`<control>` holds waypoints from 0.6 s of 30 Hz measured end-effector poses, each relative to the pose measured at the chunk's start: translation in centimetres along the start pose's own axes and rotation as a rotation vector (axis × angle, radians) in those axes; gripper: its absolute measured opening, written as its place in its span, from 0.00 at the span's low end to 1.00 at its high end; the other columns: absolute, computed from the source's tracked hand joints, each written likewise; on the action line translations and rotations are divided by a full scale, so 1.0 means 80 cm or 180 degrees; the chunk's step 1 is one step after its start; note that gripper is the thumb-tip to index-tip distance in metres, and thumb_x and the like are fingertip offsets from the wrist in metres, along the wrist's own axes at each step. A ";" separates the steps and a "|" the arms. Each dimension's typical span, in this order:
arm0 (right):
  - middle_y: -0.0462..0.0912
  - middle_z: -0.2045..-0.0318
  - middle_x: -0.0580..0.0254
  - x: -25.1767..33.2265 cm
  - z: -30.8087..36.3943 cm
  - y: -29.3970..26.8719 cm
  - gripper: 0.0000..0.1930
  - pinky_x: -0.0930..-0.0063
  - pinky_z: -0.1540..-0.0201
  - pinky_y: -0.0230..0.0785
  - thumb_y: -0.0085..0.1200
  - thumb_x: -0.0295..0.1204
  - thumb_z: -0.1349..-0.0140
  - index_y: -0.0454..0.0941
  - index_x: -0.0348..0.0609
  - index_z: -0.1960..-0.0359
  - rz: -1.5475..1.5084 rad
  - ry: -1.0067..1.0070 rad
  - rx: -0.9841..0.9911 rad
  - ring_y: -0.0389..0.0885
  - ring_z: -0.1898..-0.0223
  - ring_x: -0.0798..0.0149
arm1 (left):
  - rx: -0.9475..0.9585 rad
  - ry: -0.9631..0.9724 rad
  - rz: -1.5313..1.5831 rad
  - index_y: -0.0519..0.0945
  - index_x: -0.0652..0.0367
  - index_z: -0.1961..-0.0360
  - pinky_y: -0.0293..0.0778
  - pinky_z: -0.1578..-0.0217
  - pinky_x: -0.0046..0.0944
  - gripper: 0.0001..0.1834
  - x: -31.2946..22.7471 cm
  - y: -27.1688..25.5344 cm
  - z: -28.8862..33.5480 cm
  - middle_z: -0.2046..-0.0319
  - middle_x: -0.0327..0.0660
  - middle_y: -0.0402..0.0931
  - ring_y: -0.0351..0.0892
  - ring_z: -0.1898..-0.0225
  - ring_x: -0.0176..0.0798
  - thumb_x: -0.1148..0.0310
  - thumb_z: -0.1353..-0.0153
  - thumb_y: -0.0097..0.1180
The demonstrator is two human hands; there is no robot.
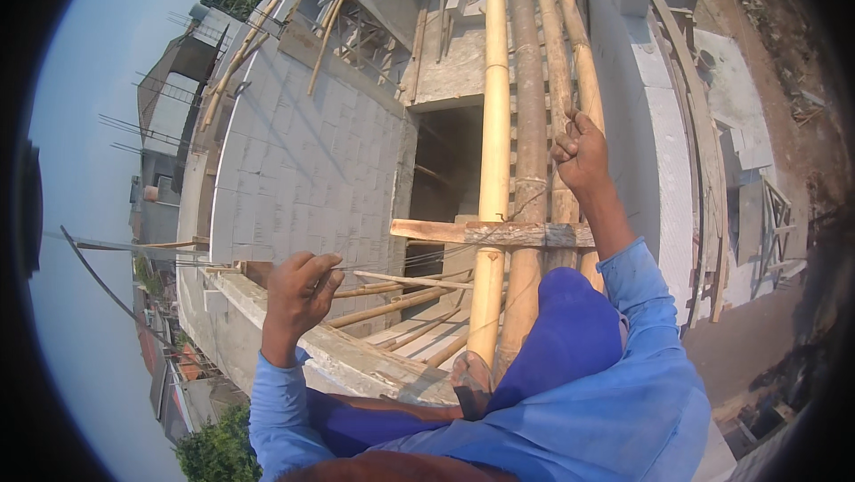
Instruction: The person uses wire and a pair of pliers to tie bamboo poles together, securing a horizontal support to vertical poles of a scaffolding structure.
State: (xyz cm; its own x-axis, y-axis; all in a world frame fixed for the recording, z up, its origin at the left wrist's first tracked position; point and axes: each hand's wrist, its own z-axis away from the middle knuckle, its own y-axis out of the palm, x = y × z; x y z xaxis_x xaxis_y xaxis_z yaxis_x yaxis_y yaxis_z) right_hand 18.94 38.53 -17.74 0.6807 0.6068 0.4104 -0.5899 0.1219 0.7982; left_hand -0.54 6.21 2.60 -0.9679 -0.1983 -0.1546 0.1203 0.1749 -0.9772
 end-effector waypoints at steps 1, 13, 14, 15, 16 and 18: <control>0.58 0.86 0.75 0.012 -0.005 0.006 0.08 0.84 0.89 0.45 0.38 0.32 0.31 0.68 0.44 0.62 -0.0042 -0.0092 0.0023 0.53 0.90 0.79 | -0.0143 -0.0110 0.0063 0.79 0.54 0.65 0.67 0.78 0.40 0.12 0.008 -0.017 0.000 0.80 0.41 0.70 0.72 0.79 0.45 0.74 0.55 0.63; 0.66 0.86 0.71 0.080 0.027 0.255 0.10 0.67 0.60 0.73 0.36 0.27 0.33 0.68 0.36 0.57 -0.0050 -0.0809 0.1120 0.74 0.76 0.67 | -0.1849 -0.0252 0.0029 0.82 0.59 0.65 0.71 0.70 0.32 0.13 0.086 -0.102 0.042 0.73 0.42 0.74 0.75 0.72 0.37 0.84 0.53 0.59; 0.68 0.86 0.70 0.087 0.018 0.263 0.10 0.64 0.58 0.74 0.36 0.27 0.33 0.68 0.35 0.57 0.0000 -0.0903 0.1359 0.76 0.74 0.65 | -0.1910 -0.0317 -0.0006 0.82 0.58 0.65 0.71 0.70 0.33 0.13 0.092 -0.094 0.048 0.73 0.42 0.74 0.75 0.72 0.37 0.83 0.54 0.59; 0.69 0.85 0.68 0.089 0.015 0.273 0.11 0.60 0.55 0.74 0.35 0.27 0.33 0.68 0.35 0.56 0.0037 -0.0958 0.1600 0.78 0.72 0.63 | -0.1956 -0.0405 -0.0071 0.82 0.58 0.65 0.71 0.70 0.33 0.13 0.098 -0.088 0.057 0.73 0.42 0.74 0.75 0.72 0.37 0.83 0.54 0.59; 0.70 0.85 0.68 0.088 0.012 0.283 0.11 0.58 0.55 0.73 0.35 0.27 0.33 0.68 0.35 0.56 -0.0012 -0.0933 0.1610 0.79 0.71 0.62 | -0.2002 -0.0496 -0.0136 0.82 0.58 0.65 0.71 0.70 0.33 0.13 0.102 -0.084 0.065 0.73 0.42 0.75 0.74 0.72 0.38 0.83 0.54 0.60; 0.71 0.85 0.67 0.073 0.010 0.309 0.12 0.55 0.54 0.72 0.34 0.28 0.33 0.68 0.34 0.55 -0.0123 -0.0852 0.1639 0.80 0.70 0.60 | -0.2183 -0.0342 -0.0614 0.81 0.60 0.65 0.70 0.72 0.32 0.10 0.105 -0.078 0.076 0.72 0.40 0.74 0.74 0.72 0.34 0.79 0.51 0.63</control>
State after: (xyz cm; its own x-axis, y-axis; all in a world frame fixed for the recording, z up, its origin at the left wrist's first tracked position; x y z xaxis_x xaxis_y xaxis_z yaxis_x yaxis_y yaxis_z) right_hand 8.67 44.48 4.73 0.8231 0.3817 0.4205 -0.3208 -0.2984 0.8989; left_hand -8.11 -2.41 6.48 -0.9265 -0.3745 -0.0364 -0.2507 0.6865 -0.6825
